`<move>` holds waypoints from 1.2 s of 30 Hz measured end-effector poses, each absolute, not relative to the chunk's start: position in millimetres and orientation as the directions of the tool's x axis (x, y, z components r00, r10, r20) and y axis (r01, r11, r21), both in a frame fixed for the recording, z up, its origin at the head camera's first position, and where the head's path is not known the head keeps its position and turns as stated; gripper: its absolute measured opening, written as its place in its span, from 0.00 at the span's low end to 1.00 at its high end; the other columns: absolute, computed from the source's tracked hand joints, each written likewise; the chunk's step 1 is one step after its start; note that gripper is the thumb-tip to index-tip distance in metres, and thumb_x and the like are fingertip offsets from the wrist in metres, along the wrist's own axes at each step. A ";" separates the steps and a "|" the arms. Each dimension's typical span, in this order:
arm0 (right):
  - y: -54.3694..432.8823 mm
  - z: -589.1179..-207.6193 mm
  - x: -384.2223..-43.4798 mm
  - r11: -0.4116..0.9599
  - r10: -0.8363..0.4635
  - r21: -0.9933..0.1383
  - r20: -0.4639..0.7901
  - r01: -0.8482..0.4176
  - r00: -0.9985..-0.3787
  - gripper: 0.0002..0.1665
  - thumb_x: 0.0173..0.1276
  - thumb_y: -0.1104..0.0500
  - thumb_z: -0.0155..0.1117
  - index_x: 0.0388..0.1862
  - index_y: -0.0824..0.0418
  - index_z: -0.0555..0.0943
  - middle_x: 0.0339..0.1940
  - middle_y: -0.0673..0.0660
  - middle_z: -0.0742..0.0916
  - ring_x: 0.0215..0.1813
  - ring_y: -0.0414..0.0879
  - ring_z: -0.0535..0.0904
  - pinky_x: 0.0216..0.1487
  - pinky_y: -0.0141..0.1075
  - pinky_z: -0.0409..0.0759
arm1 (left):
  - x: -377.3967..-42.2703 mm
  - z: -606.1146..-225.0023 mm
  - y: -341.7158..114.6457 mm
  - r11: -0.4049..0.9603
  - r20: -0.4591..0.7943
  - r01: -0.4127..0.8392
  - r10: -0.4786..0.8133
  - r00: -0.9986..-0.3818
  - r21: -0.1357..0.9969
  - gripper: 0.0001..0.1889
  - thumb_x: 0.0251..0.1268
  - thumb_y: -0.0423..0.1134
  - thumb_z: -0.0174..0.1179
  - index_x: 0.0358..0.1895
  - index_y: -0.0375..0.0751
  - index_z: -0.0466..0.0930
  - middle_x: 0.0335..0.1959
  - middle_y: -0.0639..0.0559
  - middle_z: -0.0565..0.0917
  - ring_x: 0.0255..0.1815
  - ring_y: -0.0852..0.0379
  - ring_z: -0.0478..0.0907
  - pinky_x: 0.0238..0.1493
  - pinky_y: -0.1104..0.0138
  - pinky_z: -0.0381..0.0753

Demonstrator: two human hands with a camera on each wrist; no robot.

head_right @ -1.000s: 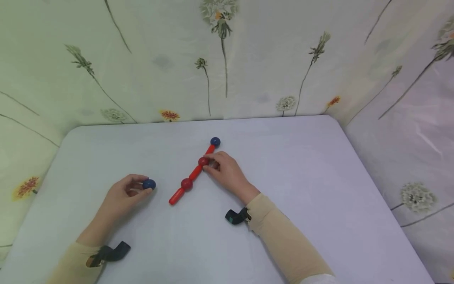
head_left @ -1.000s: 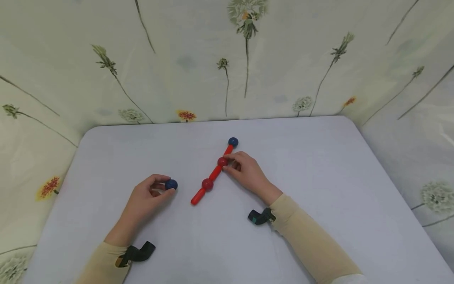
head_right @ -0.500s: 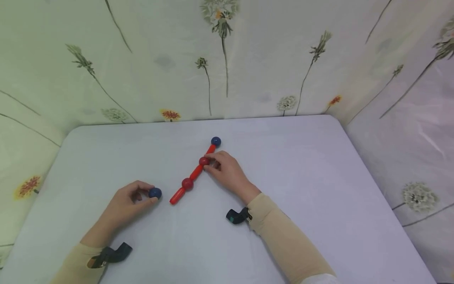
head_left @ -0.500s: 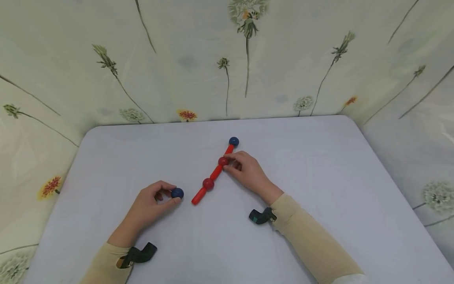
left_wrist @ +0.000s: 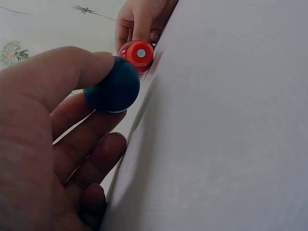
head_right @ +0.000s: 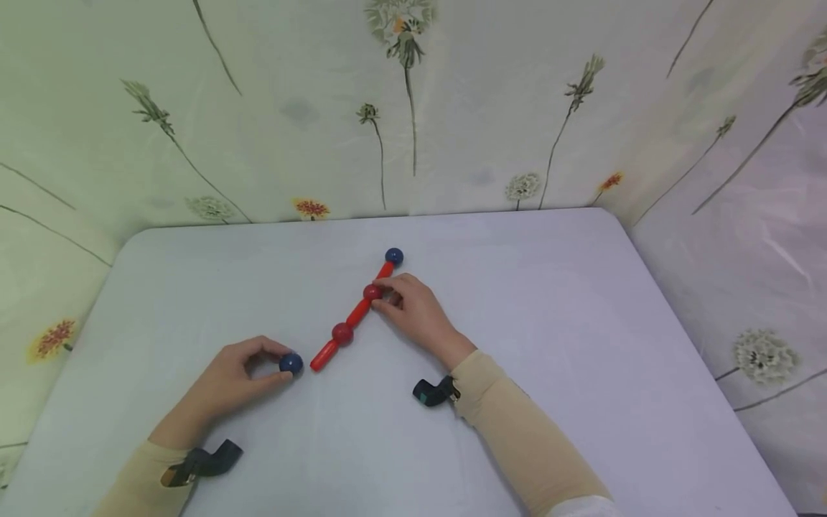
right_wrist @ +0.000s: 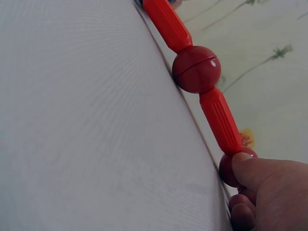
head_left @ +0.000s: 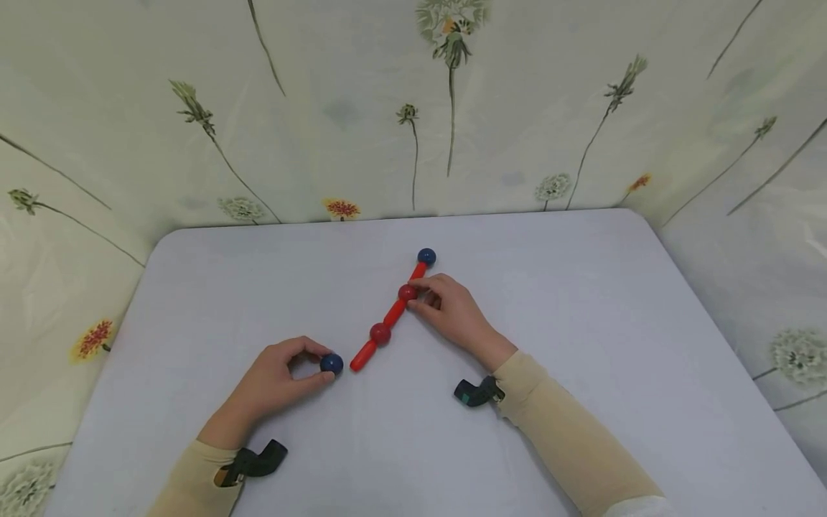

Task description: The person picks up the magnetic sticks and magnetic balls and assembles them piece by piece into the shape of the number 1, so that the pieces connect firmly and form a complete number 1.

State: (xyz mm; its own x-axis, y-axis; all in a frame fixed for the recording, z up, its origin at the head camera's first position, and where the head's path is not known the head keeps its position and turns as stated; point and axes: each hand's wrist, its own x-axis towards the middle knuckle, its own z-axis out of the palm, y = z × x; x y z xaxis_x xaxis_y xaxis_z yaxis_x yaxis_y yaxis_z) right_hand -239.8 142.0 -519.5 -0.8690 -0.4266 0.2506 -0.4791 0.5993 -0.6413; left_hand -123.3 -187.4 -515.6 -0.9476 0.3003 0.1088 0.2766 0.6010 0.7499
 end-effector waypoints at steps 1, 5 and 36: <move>142.0 -519.5 -239.9 0.598 -0.426 -0.642 0.251 -0.479 -0.869 0.21 0.67 0.51 0.70 0.58 0.51 0.81 0.43 0.45 0.80 0.37 0.38 0.76 0.39 0.32 0.78 | -123.3 -515.9 -187.5 0.599 0.114 0.288 0.311 -0.944 0.747 0.15 0.55 0.49 0.74 0.45 0.65 0.83 0.40 0.71 0.82 0.45 0.67 0.77 0.49 0.61 0.78; 142.1 -518.8 -239.4 0.596 -0.423 -0.647 0.251 -0.476 -0.871 0.21 0.66 0.51 0.70 0.57 0.52 0.81 0.43 0.45 0.80 0.37 0.38 0.76 0.39 0.32 0.78 | -123.4 -516.6 -188.2 0.600 0.124 0.317 0.340 -0.932 0.734 0.16 0.53 0.50 0.75 0.46 0.66 0.83 0.42 0.73 0.82 0.47 0.68 0.77 0.51 0.61 0.78; 140.1 -517.8 -239.7 0.598 -0.422 -0.645 0.252 -0.477 -0.871 0.21 0.66 0.52 0.71 0.58 0.52 0.82 0.42 0.47 0.81 0.37 0.38 0.76 0.39 0.33 0.78 | -128.8 -523.0 -184.2 0.498 0.281 0.532 0.493 -0.823 0.685 0.16 0.53 0.53 0.75 0.46 0.62 0.86 0.41 0.74 0.83 0.45 0.68 0.77 0.48 0.63 0.74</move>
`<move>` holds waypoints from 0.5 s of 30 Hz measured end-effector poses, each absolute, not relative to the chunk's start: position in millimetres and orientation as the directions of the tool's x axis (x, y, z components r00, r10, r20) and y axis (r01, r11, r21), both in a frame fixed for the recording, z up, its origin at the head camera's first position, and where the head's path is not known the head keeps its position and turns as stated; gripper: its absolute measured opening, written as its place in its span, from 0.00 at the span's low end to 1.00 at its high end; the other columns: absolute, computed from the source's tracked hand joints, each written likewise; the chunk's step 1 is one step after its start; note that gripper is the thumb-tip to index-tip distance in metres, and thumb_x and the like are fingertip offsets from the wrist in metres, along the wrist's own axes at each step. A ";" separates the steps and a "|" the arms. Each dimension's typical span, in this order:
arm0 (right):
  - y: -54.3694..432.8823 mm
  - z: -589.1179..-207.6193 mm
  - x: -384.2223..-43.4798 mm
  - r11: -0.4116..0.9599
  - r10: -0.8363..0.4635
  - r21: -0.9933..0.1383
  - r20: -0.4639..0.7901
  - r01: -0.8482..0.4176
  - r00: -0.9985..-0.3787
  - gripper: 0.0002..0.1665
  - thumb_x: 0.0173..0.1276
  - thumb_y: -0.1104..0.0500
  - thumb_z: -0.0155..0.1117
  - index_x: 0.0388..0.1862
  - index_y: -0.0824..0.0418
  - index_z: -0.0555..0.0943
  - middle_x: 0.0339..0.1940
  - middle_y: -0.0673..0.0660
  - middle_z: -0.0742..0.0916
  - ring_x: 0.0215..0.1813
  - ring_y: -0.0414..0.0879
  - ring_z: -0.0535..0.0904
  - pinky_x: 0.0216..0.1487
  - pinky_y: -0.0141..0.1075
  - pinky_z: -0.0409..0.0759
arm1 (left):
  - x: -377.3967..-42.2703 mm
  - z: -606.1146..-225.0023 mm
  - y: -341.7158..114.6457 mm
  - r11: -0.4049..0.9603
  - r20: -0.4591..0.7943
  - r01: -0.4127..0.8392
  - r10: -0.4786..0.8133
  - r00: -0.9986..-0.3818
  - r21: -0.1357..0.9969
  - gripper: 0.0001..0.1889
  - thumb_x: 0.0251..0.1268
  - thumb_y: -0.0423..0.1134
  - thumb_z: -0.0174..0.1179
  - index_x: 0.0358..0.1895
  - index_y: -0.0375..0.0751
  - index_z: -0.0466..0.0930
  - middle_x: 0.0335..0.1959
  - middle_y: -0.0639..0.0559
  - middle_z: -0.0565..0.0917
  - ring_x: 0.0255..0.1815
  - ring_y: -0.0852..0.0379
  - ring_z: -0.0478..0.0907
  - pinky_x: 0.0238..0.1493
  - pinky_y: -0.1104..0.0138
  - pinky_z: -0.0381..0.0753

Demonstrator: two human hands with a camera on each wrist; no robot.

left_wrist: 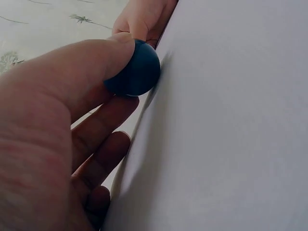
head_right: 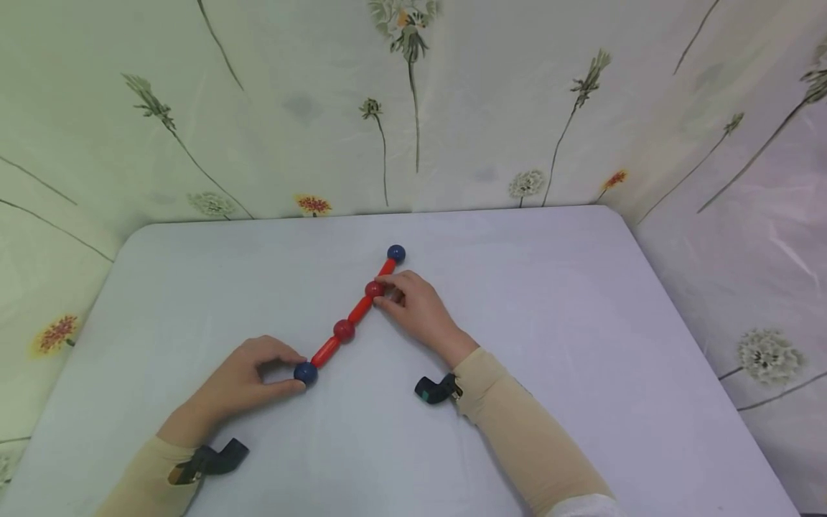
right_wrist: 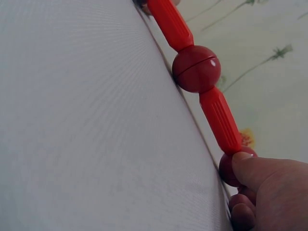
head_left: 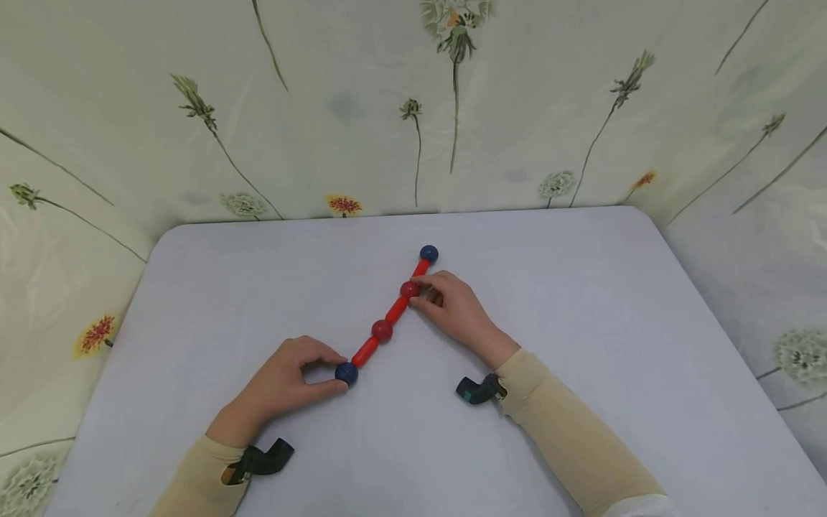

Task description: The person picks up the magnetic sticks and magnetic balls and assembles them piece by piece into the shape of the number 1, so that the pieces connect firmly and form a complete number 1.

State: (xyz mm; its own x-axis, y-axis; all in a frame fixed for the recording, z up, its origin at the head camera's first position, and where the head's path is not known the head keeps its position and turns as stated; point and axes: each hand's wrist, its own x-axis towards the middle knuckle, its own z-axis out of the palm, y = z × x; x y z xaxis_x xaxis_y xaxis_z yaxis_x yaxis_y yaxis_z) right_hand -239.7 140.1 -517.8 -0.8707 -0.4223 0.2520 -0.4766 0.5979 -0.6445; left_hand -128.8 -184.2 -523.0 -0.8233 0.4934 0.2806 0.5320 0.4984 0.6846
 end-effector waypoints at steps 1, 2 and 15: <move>140.1 -517.6 -239.6 0.597 -0.422 -0.645 0.253 -0.477 -0.871 0.22 0.66 0.52 0.71 0.58 0.52 0.82 0.42 0.47 0.81 0.37 0.39 0.76 0.39 0.33 0.78 | -128.7 -523.0 -183.7 0.503 0.275 0.526 0.491 -0.827 0.685 0.16 0.53 0.53 0.75 0.46 0.62 0.86 0.40 0.74 0.83 0.45 0.67 0.77 0.48 0.63 0.74; 140.1 -517.5 -239.7 0.597 -0.423 -0.644 0.254 -0.478 -0.870 0.22 0.66 0.52 0.71 0.58 0.53 0.82 0.42 0.47 0.81 0.37 0.39 0.76 0.39 0.33 0.78 | -128.5 -522.8 -183.3 0.506 0.273 0.524 0.488 -0.829 0.685 0.16 0.53 0.53 0.75 0.46 0.62 0.86 0.40 0.73 0.83 0.45 0.67 0.78 0.48 0.62 0.74; 140.5 -518.4 -240.2 0.601 -0.422 -0.641 0.252 -0.477 -0.871 0.22 0.66 0.52 0.71 0.58 0.53 0.82 0.42 0.47 0.81 0.36 0.38 0.76 0.39 0.32 0.78 | -126.2 -518.0 -179.7 0.497 0.288 0.540 0.496 -0.819 0.680 0.17 0.52 0.52 0.75 0.46 0.59 0.86 0.41 0.72 0.83 0.45 0.66 0.78 0.48 0.62 0.73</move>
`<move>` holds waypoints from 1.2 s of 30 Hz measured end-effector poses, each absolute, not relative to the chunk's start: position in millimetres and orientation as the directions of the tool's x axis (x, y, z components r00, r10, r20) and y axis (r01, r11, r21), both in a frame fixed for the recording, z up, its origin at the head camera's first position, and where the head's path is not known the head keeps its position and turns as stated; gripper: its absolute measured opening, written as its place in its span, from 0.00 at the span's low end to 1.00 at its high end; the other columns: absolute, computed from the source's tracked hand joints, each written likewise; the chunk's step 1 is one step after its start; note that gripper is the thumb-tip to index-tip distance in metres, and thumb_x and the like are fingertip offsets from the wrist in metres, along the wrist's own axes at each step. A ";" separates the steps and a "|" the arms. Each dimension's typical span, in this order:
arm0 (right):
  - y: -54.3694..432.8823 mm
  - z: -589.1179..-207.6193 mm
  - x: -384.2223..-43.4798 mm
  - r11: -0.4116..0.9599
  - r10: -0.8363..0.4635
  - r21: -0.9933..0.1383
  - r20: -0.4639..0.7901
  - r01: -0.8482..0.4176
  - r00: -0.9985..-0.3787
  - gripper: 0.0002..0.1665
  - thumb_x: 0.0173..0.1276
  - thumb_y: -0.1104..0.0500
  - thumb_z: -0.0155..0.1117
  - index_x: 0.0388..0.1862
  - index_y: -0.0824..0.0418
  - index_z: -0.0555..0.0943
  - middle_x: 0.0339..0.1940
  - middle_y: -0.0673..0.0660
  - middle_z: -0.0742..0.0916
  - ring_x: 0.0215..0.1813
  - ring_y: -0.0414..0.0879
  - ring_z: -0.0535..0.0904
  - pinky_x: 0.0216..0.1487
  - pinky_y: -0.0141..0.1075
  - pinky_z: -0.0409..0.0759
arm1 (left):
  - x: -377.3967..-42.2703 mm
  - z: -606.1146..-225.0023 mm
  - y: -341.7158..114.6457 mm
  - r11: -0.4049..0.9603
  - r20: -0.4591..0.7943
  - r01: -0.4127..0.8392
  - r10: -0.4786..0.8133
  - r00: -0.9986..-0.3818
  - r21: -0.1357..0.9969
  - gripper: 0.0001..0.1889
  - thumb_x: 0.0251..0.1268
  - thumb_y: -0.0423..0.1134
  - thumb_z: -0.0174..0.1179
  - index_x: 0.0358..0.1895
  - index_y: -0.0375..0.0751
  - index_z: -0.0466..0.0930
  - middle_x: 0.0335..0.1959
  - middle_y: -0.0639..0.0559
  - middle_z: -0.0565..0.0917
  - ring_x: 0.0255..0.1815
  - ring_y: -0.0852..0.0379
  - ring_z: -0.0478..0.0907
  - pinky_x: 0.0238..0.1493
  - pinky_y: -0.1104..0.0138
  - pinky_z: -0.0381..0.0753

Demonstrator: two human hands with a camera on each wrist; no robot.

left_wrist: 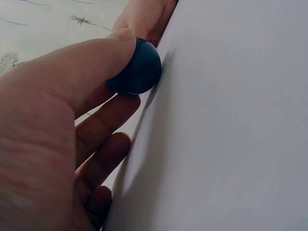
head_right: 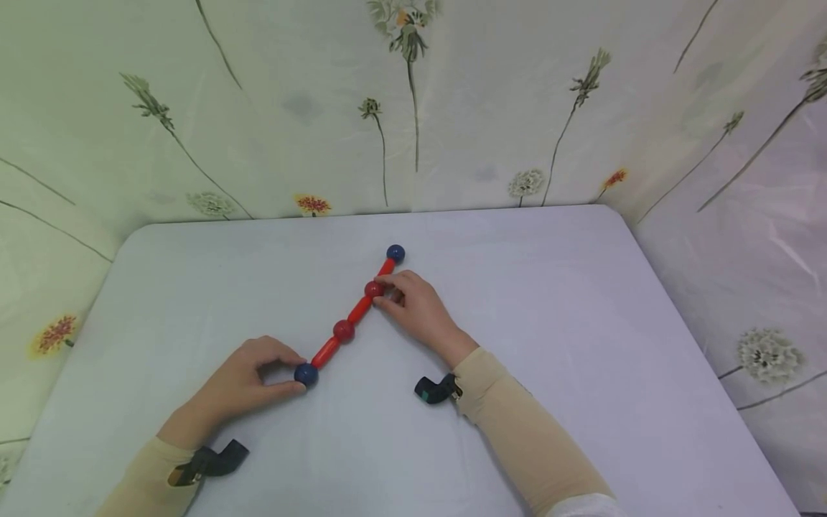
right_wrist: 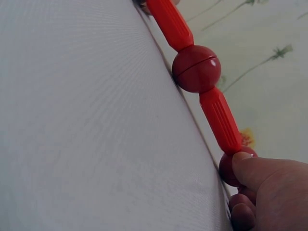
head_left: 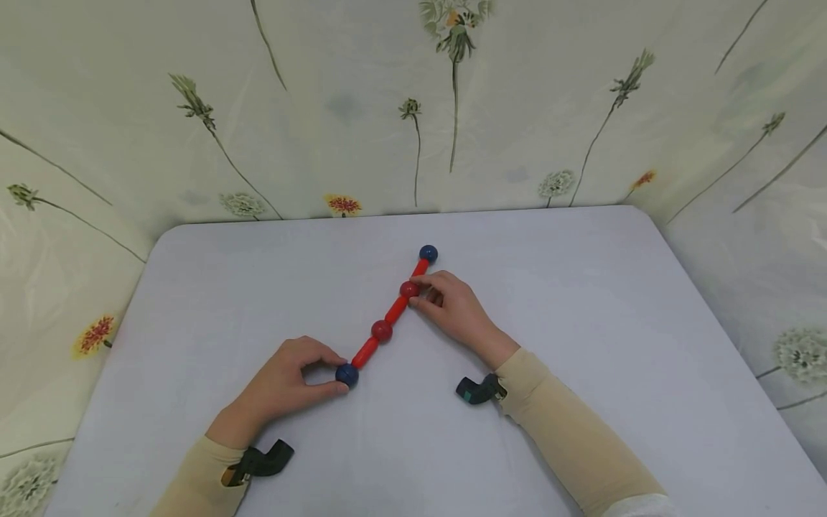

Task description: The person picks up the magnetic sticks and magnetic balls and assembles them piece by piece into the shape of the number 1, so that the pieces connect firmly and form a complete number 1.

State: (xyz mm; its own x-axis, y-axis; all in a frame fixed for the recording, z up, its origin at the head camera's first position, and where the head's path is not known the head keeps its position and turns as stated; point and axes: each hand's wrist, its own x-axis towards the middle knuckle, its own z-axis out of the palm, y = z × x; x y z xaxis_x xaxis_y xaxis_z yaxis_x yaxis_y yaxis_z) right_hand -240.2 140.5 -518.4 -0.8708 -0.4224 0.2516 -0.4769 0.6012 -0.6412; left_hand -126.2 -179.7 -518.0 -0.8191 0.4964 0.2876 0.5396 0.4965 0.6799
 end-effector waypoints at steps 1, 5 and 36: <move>140.5 -518.3 -240.1 0.601 -0.422 -0.641 0.251 -0.477 -0.871 0.22 0.66 0.52 0.71 0.58 0.53 0.82 0.42 0.47 0.81 0.36 0.38 0.76 0.39 0.32 0.78 | -126.1 -518.0 -179.1 0.494 0.290 0.542 0.498 -0.817 0.679 0.17 0.52 0.52 0.75 0.45 0.59 0.86 0.41 0.72 0.83 0.45 0.66 0.78 0.48 0.62 0.73; 140.4 -517.7 -239.5 0.602 -0.422 -0.641 0.251 -0.476 -0.871 0.22 0.66 0.52 0.71 0.58 0.52 0.82 0.42 0.46 0.81 0.36 0.38 0.76 0.39 0.33 0.78 | -125.4 -517.4 -175.8 0.483 0.292 0.547 0.506 -0.812 0.684 0.16 0.52 0.53 0.75 0.45 0.58 0.86 0.40 0.72 0.83 0.45 0.66 0.78 0.48 0.62 0.72; 141.6 -509.7 -239.6 0.556 -0.477 -0.658 0.248 -0.508 -0.843 0.21 0.68 0.53 0.68 0.60 0.50 0.82 0.45 0.44 0.84 0.40 0.39 0.76 0.41 0.34 0.78 | -95.7 -512.2 -134.8 0.583 0.218 0.472 0.452 -0.865 0.662 0.14 0.52 0.54 0.74 0.41 0.59 0.84 0.37 0.74 0.81 0.39 0.70 0.76 0.45 0.63 0.75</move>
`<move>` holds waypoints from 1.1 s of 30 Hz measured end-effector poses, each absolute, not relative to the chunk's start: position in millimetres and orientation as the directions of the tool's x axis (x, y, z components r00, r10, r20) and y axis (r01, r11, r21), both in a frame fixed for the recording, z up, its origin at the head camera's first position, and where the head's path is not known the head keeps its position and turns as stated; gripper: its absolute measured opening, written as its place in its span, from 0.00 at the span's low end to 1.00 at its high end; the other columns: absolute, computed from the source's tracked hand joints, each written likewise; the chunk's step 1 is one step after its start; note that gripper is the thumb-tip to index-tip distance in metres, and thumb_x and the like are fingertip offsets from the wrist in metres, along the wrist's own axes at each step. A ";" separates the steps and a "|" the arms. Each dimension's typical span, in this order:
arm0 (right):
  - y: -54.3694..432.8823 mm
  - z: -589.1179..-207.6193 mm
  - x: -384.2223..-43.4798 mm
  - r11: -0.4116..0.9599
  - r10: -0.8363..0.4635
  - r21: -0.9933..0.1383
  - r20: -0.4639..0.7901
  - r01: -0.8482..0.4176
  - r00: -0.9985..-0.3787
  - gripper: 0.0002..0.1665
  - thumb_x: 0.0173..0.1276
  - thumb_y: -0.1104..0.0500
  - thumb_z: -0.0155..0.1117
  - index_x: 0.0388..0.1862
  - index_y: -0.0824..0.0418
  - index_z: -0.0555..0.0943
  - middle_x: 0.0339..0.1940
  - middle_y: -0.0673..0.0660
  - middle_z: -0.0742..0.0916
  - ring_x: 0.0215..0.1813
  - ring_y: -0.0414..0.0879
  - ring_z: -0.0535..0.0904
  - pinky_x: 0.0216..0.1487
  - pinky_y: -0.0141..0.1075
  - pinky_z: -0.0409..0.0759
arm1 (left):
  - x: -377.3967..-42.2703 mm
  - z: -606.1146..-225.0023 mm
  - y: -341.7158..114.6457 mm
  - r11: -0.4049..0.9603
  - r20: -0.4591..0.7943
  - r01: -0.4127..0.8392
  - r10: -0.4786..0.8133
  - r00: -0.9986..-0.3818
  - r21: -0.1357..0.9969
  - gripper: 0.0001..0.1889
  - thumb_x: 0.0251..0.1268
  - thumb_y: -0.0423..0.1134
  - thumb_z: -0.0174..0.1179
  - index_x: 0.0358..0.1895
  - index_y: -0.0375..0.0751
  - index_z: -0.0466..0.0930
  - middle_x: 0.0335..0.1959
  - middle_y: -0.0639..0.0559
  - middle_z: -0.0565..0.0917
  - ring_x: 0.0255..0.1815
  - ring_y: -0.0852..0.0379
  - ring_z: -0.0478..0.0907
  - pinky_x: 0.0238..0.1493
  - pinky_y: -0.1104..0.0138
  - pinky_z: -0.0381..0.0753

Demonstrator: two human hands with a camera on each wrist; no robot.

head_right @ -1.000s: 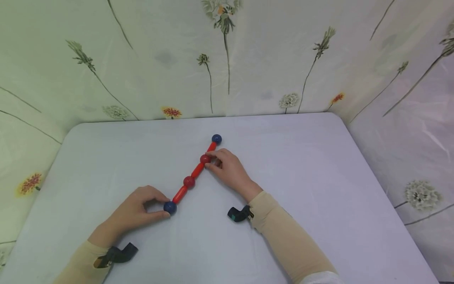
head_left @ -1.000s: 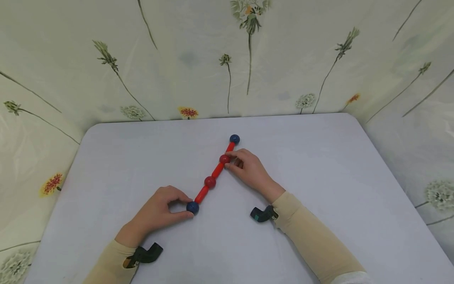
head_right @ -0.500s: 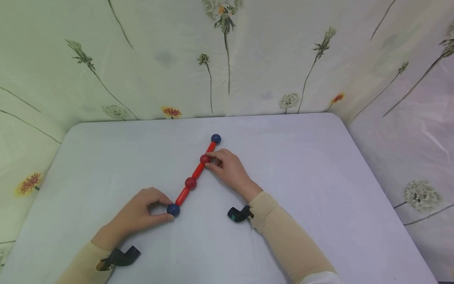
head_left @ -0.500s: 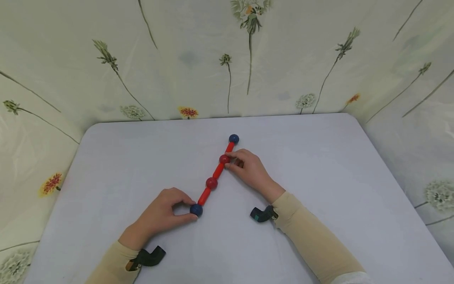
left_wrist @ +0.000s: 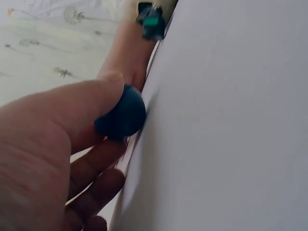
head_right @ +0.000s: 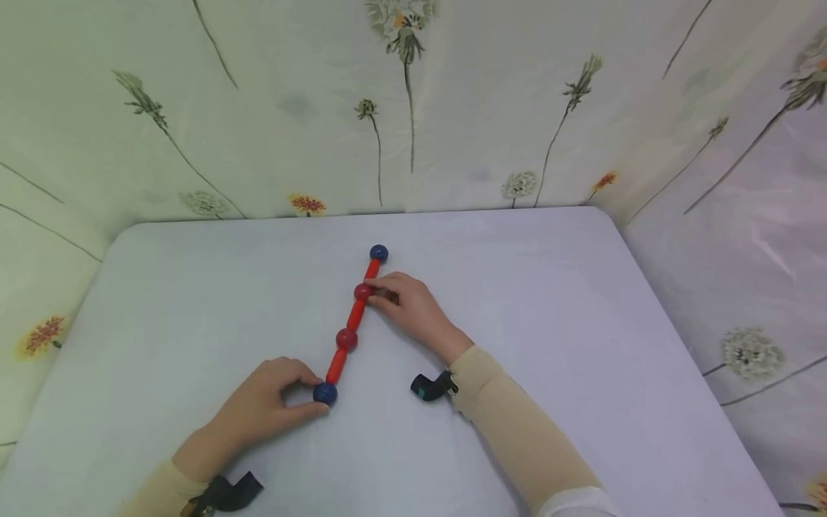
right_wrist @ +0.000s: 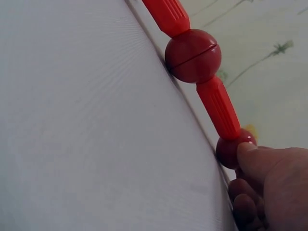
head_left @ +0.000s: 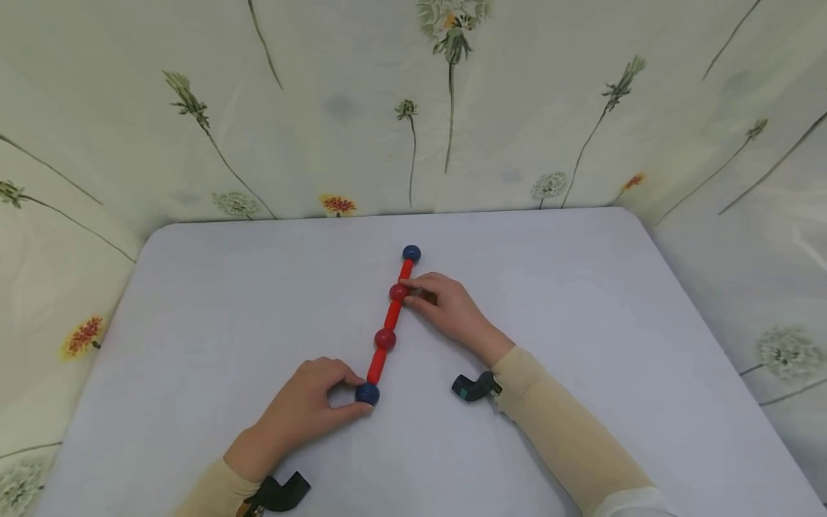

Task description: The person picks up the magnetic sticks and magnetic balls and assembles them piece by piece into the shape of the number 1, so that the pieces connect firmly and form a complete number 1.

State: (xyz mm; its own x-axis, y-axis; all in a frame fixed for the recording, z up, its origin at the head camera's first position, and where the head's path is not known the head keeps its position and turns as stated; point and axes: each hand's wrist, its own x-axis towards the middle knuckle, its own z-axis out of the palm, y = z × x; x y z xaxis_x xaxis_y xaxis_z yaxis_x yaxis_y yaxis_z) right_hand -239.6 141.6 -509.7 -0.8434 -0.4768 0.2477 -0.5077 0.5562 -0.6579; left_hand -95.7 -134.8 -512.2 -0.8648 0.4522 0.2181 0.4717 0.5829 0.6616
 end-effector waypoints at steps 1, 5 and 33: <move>140.6 -509.2 -240.3 0.553 -0.487 -0.656 0.245 -0.513 -0.838 0.21 0.68 0.53 0.68 0.60 0.50 0.82 0.45 0.44 0.84 0.40 0.39 0.76 0.41 0.34 0.78 | -93.2 -511.5 -132.1 0.588 0.219 0.467 0.444 -0.869 0.660 0.14 0.52 0.54 0.75 0.41 0.59 0.84 0.38 0.73 0.81 0.39 0.70 0.76 0.45 0.63 0.75; 137.4 -509.6 -244.3 0.547 -0.513 -0.647 0.242 -0.531 -0.823 0.21 0.68 0.52 0.69 0.60 0.48 0.83 0.45 0.41 0.84 0.40 0.38 0.76 0.41 0.34 0.78 | -87.4 -508.7 -122.8 0.602 0.220 0.453 0.422 -0.879 0.657 0.15 0.50 0.54 0.76 0.40 0.59 0.84 0.38 0.73 0.81 0.41 0.70 0.76 0.48 0.63 0.75; 130.9 -518.2 -260.2 0.561 -0.504 -0.669 0.192 -0.488 -0.842 0.22 0.68 0.44 0.67 0.60 0.44 0.83 0.44 0.38 0.85 0.39 0.38 0.78 0.42 0.34 0.79 | -97.1 -519.9 -128.2 0.536 0.195 0.450 0.465 -0.864 0.715 0.18 0.55 0.57 0.71 0.49 0.62 0.85 0.43 0.75 0.81 0.45 0.70 0.76 0.47 0.66 0.78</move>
State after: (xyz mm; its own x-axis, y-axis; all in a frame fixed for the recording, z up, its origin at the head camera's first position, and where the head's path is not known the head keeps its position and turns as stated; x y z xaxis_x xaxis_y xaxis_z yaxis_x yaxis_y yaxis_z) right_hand -260.2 130.9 -518.2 -0.8422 -0.5041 0.1916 -0.4878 0.5607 -0.6691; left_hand -97.1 -128.2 -519.9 -0.8638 0.4646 0.1950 0.4495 0.5358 0.7147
